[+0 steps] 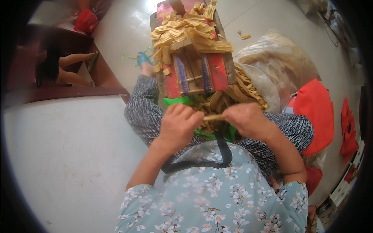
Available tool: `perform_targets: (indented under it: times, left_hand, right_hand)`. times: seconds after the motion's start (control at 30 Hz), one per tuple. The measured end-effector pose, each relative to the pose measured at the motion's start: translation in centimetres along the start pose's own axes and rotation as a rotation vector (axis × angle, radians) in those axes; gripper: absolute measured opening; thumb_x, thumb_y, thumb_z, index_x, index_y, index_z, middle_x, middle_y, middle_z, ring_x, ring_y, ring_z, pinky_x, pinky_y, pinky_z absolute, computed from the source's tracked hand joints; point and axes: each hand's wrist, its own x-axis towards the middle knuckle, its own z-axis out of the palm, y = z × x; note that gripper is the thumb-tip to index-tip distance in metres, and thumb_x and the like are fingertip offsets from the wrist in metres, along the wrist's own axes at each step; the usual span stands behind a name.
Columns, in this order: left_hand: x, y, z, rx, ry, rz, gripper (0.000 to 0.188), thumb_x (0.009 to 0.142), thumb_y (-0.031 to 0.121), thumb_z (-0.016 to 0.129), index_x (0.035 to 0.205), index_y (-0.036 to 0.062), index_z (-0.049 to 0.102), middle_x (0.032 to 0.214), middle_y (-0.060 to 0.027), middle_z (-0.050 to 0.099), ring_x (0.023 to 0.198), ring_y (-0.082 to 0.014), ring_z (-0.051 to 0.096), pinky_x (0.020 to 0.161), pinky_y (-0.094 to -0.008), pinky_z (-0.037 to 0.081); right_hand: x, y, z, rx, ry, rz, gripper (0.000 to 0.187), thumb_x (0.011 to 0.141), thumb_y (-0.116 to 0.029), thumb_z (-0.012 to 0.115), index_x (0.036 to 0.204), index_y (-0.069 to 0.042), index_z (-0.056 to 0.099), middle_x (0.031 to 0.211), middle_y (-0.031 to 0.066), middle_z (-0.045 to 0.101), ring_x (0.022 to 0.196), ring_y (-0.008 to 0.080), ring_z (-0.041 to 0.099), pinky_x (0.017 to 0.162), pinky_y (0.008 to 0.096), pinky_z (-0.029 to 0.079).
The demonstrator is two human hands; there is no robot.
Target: The person folds and rolls strips of tan paper by hand, securing them into decorative floral or bow-like shapes while sitting on the floor.
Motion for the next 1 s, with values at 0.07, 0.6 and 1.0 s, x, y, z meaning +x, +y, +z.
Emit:
perform_targets:
  times: [0.07, 0.6, 1.0]
  left_hand:
    - [1.6, -0.9, -1.3, 0.041, 0.054, -0.04, 0.018, 0.079, 0.006, 0.071, 0.097, 0.0092, 0.067, 0.076, -0.0067, 0.057, 0.079, -0.0252, 0.059, 0.078, -0.0401, 0.047]
    - [0.9, -6.5, -0.6, -0.245, 0.331, -0.377, 0.011, 0.091, 0.002, 0.067, 0.101, 0.0, 0.069, 0.087, -0.0143, 0.066, 0.08, -0.0255, 0.063, 0.071, -0.0322, 0.05]
    - [-1.6, -0.5, 3.1, -1.132, -0.081, -0.726, 0.029, 0.103, 0.025, 0.056, 0.101, -0.0005, 0.069, 0.092, -0.0077, 0.071, 0.076, -0.0182, 0.069, 0.068, -0.0272, 0.053]
  right_hand:
    - [2.6, 1.0, -0.8, -0.14, 0.151, -0.043, 0.004, 0.082, -0.01, 0.061, 0.084, -0.01, 0.058, 0.077, 0.0095, 0.062, 0.072, 0.0313, 0.065, 0.058, 0.042, 0.05]
    - [3.4, 7.9, -2.1, -0.153, 0.299, 0.29, 0.009, 0.094, -0.009, 0.06, 0.101, -0.005, 0.064, 0.08, 0.0165, 0.063, 0.074, 0.0363, 0.064, 0.064, 0.04, 0.051]
    - [2.4, 0.8, 2.7, -0.342, 0.249, -0.299, 0.013, 0.076, -0.013, 0.062, 0.089, -0.011, 0.062, 0.069, 0.0014, 0.051, 0.066, 0.019, 0.059, 0.055, 0.0328, 0.048]
